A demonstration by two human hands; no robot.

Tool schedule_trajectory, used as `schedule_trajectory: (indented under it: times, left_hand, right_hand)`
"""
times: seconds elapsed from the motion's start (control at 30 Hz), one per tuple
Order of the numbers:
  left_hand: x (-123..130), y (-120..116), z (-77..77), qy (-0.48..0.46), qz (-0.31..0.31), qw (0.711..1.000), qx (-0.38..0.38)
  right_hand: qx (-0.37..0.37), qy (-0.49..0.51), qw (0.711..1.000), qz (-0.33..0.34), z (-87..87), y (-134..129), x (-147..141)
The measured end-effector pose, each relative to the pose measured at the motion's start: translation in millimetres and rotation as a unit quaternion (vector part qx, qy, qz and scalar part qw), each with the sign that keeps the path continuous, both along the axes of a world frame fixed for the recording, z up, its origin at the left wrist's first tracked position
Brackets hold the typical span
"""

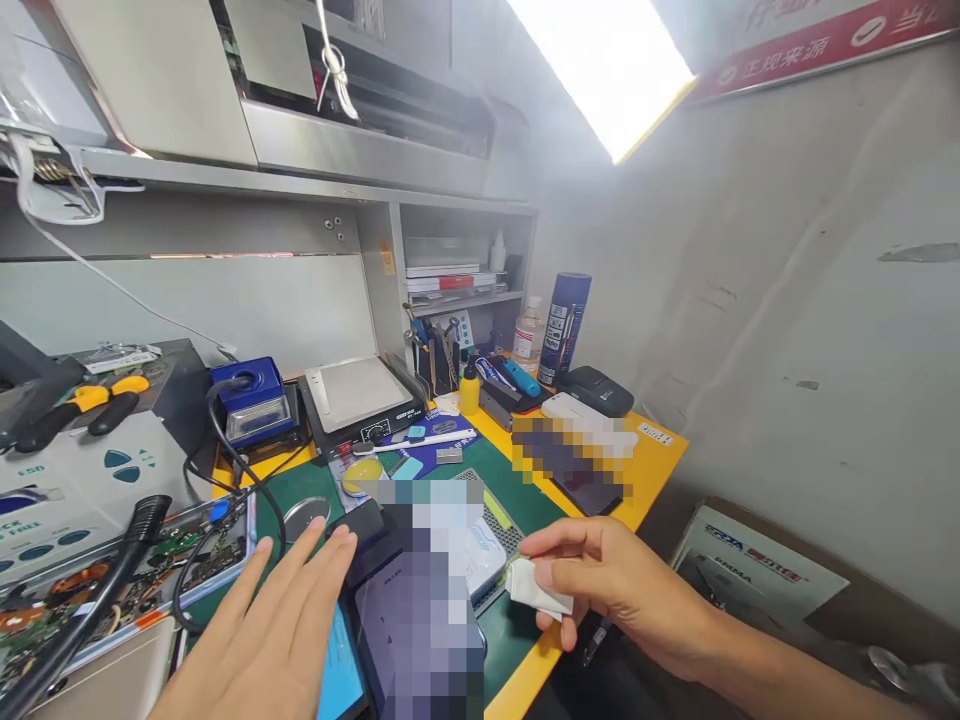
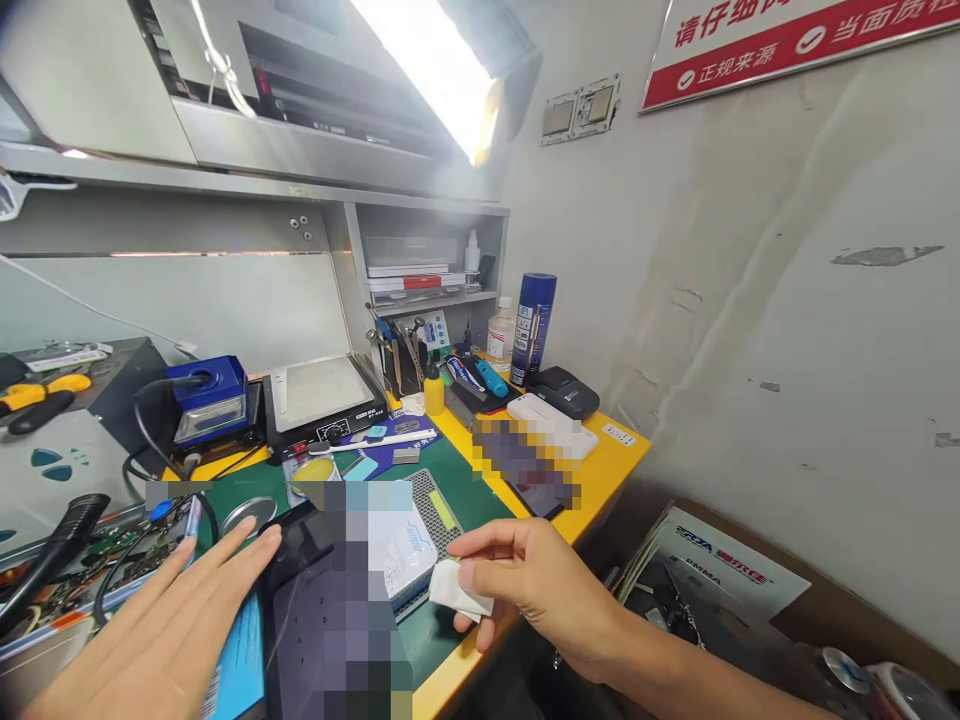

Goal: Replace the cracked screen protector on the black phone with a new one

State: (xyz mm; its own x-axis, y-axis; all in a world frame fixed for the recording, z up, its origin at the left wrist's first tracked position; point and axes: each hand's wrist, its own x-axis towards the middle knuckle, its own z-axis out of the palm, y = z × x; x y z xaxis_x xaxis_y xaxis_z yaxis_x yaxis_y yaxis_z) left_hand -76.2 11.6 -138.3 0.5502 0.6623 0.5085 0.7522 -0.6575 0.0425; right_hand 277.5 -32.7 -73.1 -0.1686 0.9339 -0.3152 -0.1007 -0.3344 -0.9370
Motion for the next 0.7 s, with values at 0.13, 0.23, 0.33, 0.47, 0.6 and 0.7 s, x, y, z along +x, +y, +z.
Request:
schedule_trajectory:
  times: [0.13, 0.23, 0.33, 0.47, 0.6, 0.7]
  left_hand:
    - [5.6, 3.6, 15.4, 0.087, -0.042, 0.995, 0.039]
    - [30.2, 0.3, 56.1, 0.179, -0.084, 0.98, -0.023]
    - [67.6, -5.6, 101.3, 0.268, -0.121, 0.949, -0.113]
    - [102.5, 0.4, 117.4, 0.331, -0.124, 0.915, -0.197]
    - [111.6, 14.1, 108.6, 0.294, -0.139, 0.934, -0.148]
    - [118.2, 11.0, 127.4, 0.324, -0.113, 0.924, -0.168]
  right_hand:
    - [0.018, 0.012, 1.0, -0.014, 2.8, 0.1, 3.2]
    - [0.016, 0.028, 0.999, -0.022, 4.7, -0.4, 6.7]
    - [0.012, 0.051, 0.998, -0.017, 3.7, -3.0, 9.8]
    - [0.02, 0.084, 0.996, -0.004, -0.1, -10.3, 12.9]
    - [0.028, 0.104, 0.994, -0.005, -2.2, -18.8, 19.5]
    - [0.033, 0.112, 0.993, -0.02, -2.9, -24.5, 28.4]
